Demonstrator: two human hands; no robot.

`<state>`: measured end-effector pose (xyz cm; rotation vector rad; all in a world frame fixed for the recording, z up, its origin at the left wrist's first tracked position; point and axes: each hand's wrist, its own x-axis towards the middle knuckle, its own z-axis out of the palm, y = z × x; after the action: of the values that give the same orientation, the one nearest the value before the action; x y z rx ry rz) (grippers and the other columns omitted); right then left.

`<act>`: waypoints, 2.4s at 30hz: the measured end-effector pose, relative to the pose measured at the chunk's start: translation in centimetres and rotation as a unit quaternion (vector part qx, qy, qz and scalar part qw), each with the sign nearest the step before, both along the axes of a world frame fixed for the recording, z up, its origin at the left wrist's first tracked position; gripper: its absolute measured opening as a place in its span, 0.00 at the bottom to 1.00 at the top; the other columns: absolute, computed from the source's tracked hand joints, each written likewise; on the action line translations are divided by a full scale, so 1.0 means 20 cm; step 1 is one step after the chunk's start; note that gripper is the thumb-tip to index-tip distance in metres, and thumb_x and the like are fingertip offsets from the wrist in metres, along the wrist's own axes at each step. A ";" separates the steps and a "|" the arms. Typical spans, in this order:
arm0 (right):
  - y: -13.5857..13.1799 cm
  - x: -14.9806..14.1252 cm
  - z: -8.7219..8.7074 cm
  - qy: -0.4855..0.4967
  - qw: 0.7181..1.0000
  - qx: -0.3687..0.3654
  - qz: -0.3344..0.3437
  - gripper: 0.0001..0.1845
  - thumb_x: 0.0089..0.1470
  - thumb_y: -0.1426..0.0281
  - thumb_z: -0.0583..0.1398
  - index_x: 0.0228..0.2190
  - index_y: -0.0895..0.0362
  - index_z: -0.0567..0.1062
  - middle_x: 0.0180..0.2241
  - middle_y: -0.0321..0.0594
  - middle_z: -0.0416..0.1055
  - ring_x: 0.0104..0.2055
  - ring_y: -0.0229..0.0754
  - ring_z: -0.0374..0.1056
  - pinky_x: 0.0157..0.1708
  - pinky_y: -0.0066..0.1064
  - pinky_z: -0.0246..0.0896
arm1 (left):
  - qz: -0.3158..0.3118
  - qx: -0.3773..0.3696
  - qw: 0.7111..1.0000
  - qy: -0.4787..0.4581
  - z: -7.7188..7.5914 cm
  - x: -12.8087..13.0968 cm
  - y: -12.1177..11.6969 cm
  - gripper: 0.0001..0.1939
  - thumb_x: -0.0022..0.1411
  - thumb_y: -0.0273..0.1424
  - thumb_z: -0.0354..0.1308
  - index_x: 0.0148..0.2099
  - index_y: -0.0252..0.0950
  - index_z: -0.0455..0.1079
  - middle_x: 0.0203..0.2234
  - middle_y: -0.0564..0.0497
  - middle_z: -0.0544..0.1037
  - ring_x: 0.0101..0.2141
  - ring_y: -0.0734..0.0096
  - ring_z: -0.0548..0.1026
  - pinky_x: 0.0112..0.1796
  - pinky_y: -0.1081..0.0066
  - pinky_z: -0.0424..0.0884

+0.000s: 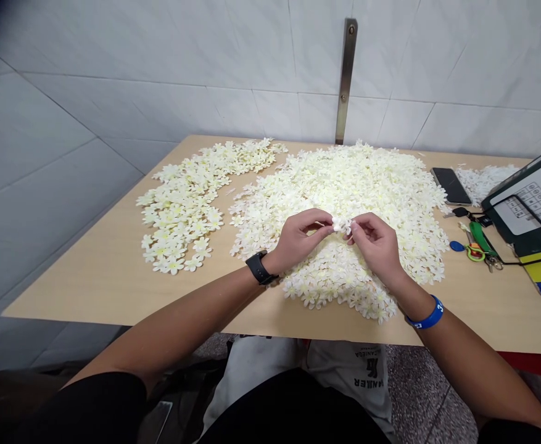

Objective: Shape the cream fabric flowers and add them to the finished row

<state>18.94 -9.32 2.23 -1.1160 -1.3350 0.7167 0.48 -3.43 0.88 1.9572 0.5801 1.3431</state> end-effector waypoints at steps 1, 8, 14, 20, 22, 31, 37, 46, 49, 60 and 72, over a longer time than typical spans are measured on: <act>0.00 0.01 0.00 0.000 1.000 0.001 -0.007 0.12 0.59 0.59 0.67 0.32 0.53 0.77 0.26 0.35 0.77 0.27 0.39 0.75 0.30 0.32 0.74 | 0.000 -0.002 1.000 0.001 0.00 0.00 0.00 0.04 0.67 0.30 0.63 0.40 0.35 0.77 0.37 0.47 0.82 0.39 0.71 0.79 0.38 0.72 0.79; 0.03 0.04 0.01 -0.035 0.992 -0.015 -0.122 0.10 0.57 0.64 0.66 0.27 0.54 0.74 0.25 0.36 0.74 0.28 0.39 0.72 0.29 0.32 0.71 | 0.006 -0.019 1.000 -0.011 0.00 0.00 0.01 0.04 0.66 0.31 0.63 0.40 0.35 0.76 0.37 0.47 0.81 0.37 0.73 0.79 0.38 0.73 0.80; 0.03 0.04 0.03 -0.088 0.981 -0.002 -0.175 0.12 0.57 0.63 0.66 0.26 0.53 0.73 0.26 0.36 0.70 0.29 0.39 0.66 0.29 0.33 0.66 | 0.026 -0.026 0.999 -0.016 -0.02 0.01 0.02 0.05 0.67 0.33 0.63 0.40 0.36 0.77 0.38 0.47 0.82 0.38 0.71 0.79 0.39 0.70 0.80; 0.00 0.02 0.01 -0.108 0.994 0.013 0.024 0.08 0.56 0.61 0.69 0.34 0.52 0.81 0.37 0.40 0.77 0.36 0.42 0.72 0.31 0.35 0.70 | 0.032 0.002 0.999 0.002 -0.01 0.00 0.01 0.07 0.65 0.34 0.67 0.35 0.36 0.78 0.31 0.50 0.83 0.34 0.71 0.79 0.36 0.69 0.76; 0.00 0.01 -0.01 -0.103 0.994 0.005 0.041 0.07 0.55 0.62 0.70 0.34 0.51 0.82 0.37 0.40 0.77 0.36 0.42 0.72 0.31 0.35 0.71 | 0.033 0.026 0.999 0.012 -0.02 -0.01 0.01 0.07 0.66 0.34 0.66 0.34 0.37 0.78 0.31 0.50 0.83 0.33 0.71 0.79 0.36 0.69 0.75; 0.02 0.02 -0.02 -0.087 0.996 -0.005 0.034 0.09 0.54 0.62 0.70 0.32 0.53 0.80 0.34 0.39 0.77 0.35 0.41 0.72 0.31 0.35 0.72 | 0.032 0.069 0.997 0.021 -0.02 -0.01 0.02 0.06 0.68 0.27 0.60 0.37 0.37 0.78 0.33 0.51 0.84 0.35 0.71 0.80 0.38 0.70 0.75; 0.01 0.02 -0.02 -0.093 0.995 0.000 0.032 0.05 0.56 0.66 0.67 0.32 0.53 0.77 0.33 0.38 0.75 0.35 0.40 0.71 0.33 0.35 0.71 | 0.025 0.051 0.997 0.043 -0.02 -0.01 0.02 0.07 0.70 0.32 0.59 0.39 0.37 0.74 0.32 0.50 0.80 0.33 0.72 0.76 0.36 0.70 0.73; 0.02 0.02 -0.03 -0.088 0.996 -0.024 -0.008 0.02 0.57 0.68 0.64 0.32 0.54 0.76 0.31 0.37 0.72 0.33 0.39 0.70 0.33 0.34 0.68 | 0.071 0.023 0.994 0.075 0.01 -0.01 0.01 0.06 0.68 0.27 0.57 0.47 0.37 0.70 0.42 0.47 0.78 0.39 0.71 0.76 0.38 0.71 0.73; 0.01 0.01 -0.03 -0.088 0.996 -0.011 -0.013 0.03 0.57 0.67 0.64 0.32 0.53 0.75 0.33 0.37 0.72 0.33 0.39 0.70 0.32 0.33 0.69 | 0.058 0.031 0.996 0.065 0.01 -0.01 0.00 0.06 0.70 0.33 0.59 0.45 0.37 0.72 0.40 0.48 0.79 0.38 0.71 0.76 0.37 0.71 0.74; 0.02 0.01 -0.05 -0.097 0.995 -0.008 0.026 0.15 0.54 0.56 0.70 0.34 0.53 0.77 0.34 0.39 0.74 0.34 0.41 0.71 0.32 0.34 0.72 | 0.053 0.100 0.992 0.062 -0.03 0.00 0.02 0.07 0.70 0.32 0.61 0.38 0.38 0.78 0.35 0.48 0.84 0.38 0.67 0.81 0.42 0.65 0.76; 0.02 0.02 -0.03 -0.060 0.998 -0.027 0.013 0.15 0.53 0.57 0.70 0.32 0.53 0.76 0.31 0.36 0.73 0.31 0.39 0.71 0.32 0.32 0.70 | 0.052 0.081 0.991 0.097 0.01 -0.01 0.00 0.06 0.71 0.32 0.55 0.39 0.37 0.69 0.34 0.48 0.78 0.36 0.69 0.74 0.38 0.68 0.70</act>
<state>19.25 -8.84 1.54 -1.2020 -1.4405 0.7166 0.26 -3.51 1.15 2.2344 0.6916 1.3067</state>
